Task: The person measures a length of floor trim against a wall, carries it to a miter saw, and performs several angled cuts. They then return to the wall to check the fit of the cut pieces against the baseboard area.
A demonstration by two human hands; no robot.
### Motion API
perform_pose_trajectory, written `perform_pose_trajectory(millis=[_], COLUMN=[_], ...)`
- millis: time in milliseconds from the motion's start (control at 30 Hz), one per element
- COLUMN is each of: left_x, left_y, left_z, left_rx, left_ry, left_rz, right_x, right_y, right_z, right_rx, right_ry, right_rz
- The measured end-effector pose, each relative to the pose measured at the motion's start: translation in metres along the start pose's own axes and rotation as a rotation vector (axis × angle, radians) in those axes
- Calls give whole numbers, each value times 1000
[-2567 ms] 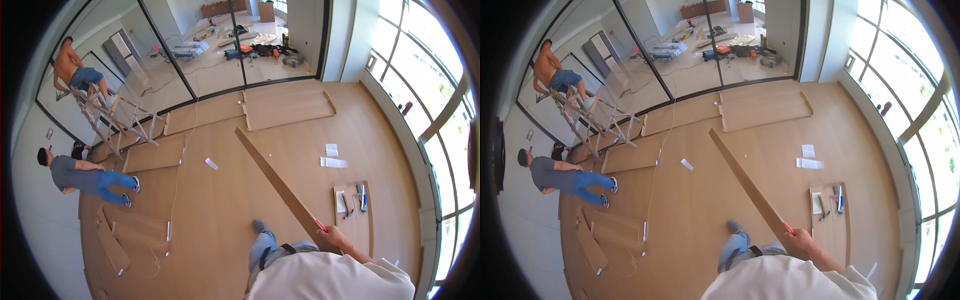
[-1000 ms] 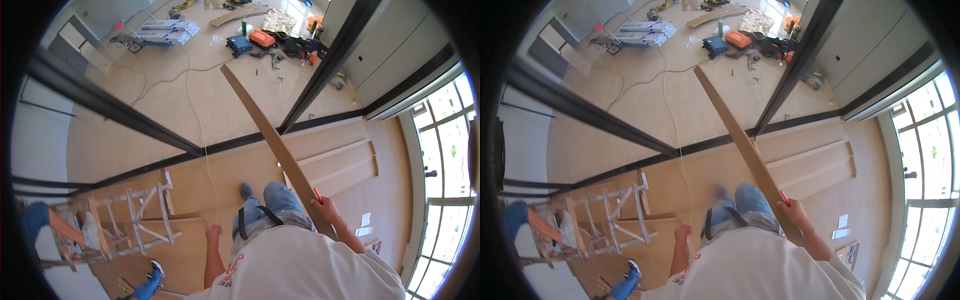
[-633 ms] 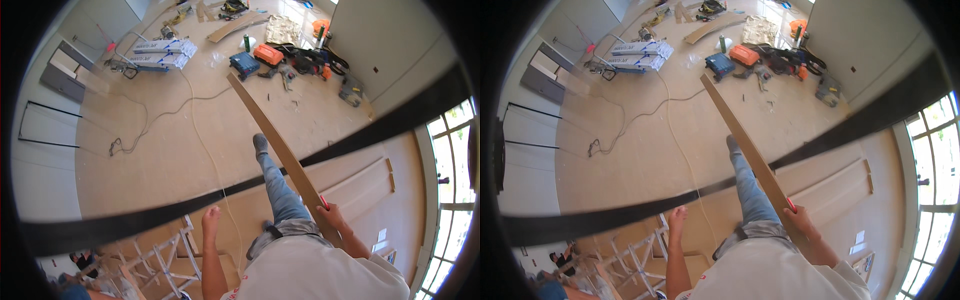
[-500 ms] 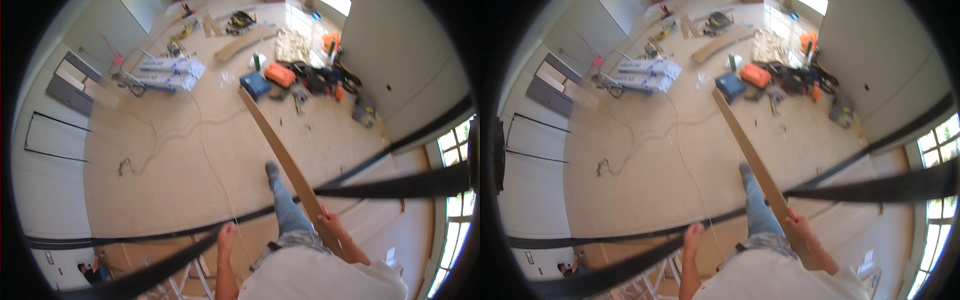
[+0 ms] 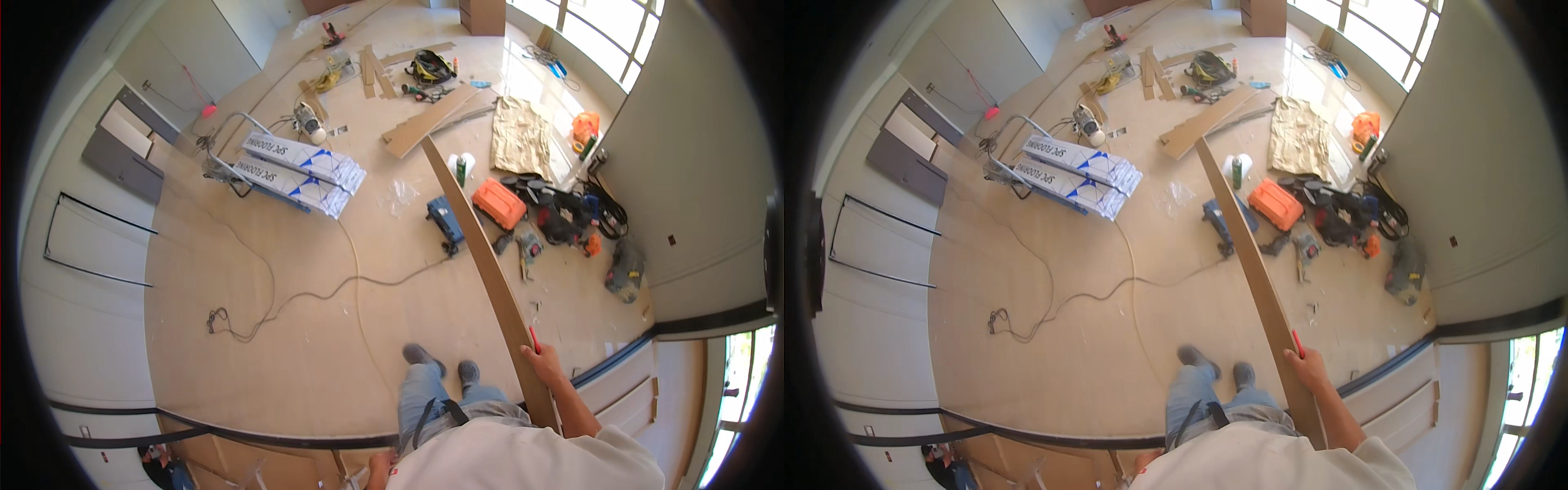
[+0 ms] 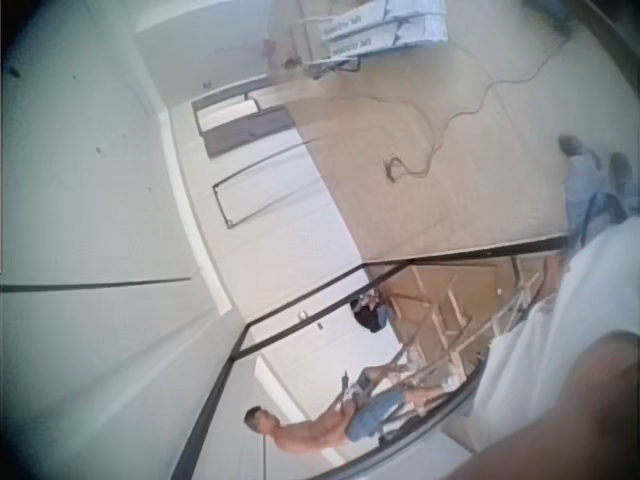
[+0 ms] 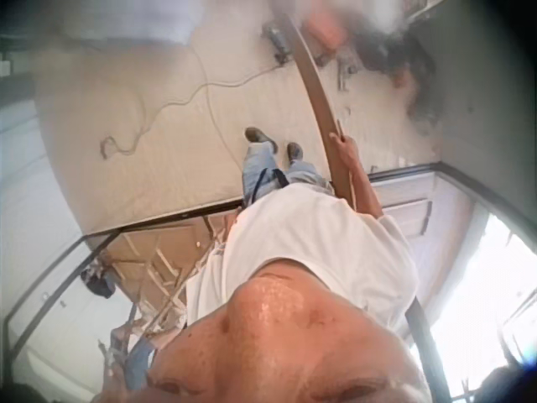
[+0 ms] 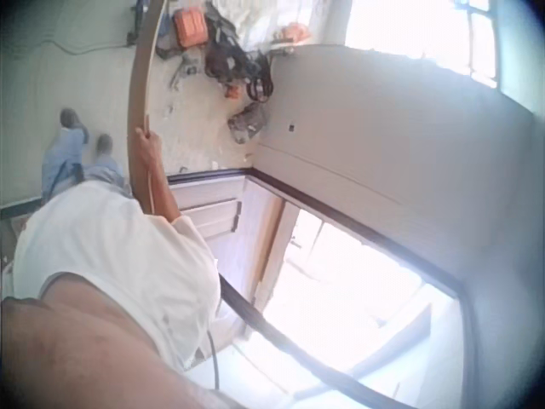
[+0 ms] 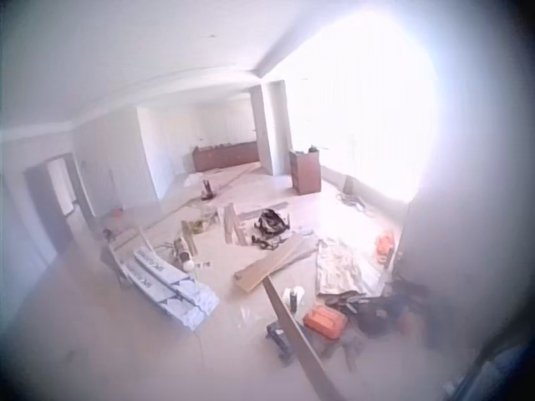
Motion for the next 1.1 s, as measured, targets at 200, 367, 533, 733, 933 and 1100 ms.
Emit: perform_pose_trajectory(millis=[200, 367, 533, 733, 933, 1100], left_x=[-92, -260, -470, -771, -911, -893], left_y=[-7, -91, -263, -406, -392, -348], left_z=[-190, -347, -481, -538, -585, -608], left_rx=[131, 197, -104, -160, -148, 320], left_ry=[249, 394, 496, 525, 600, 281], left_rz=[-128, -313, -527, 142, 147, 145], right_x=[77, 220, 332, 460, 586, 705], right_y=[68, 103, 128, 150, 146, 146], right_z=[-139, -221, -317, -451, -635, -749], right_rx=[-3, -32, -5, -18, 24, -26], right_ry=[26, 61, 29, 10, 14, -60], right_rz=[-54, -92, -116, -291, -287, -70])
Point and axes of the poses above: each hand's wrist, its own z-axis away from the middle knuckle, its own y-axis out of the palm, x = y × z, the point moved 1 cm from there along -z, towards the middle knuckle, and after that the axes turned 3 degrees about -z, right-handed, at the moved point
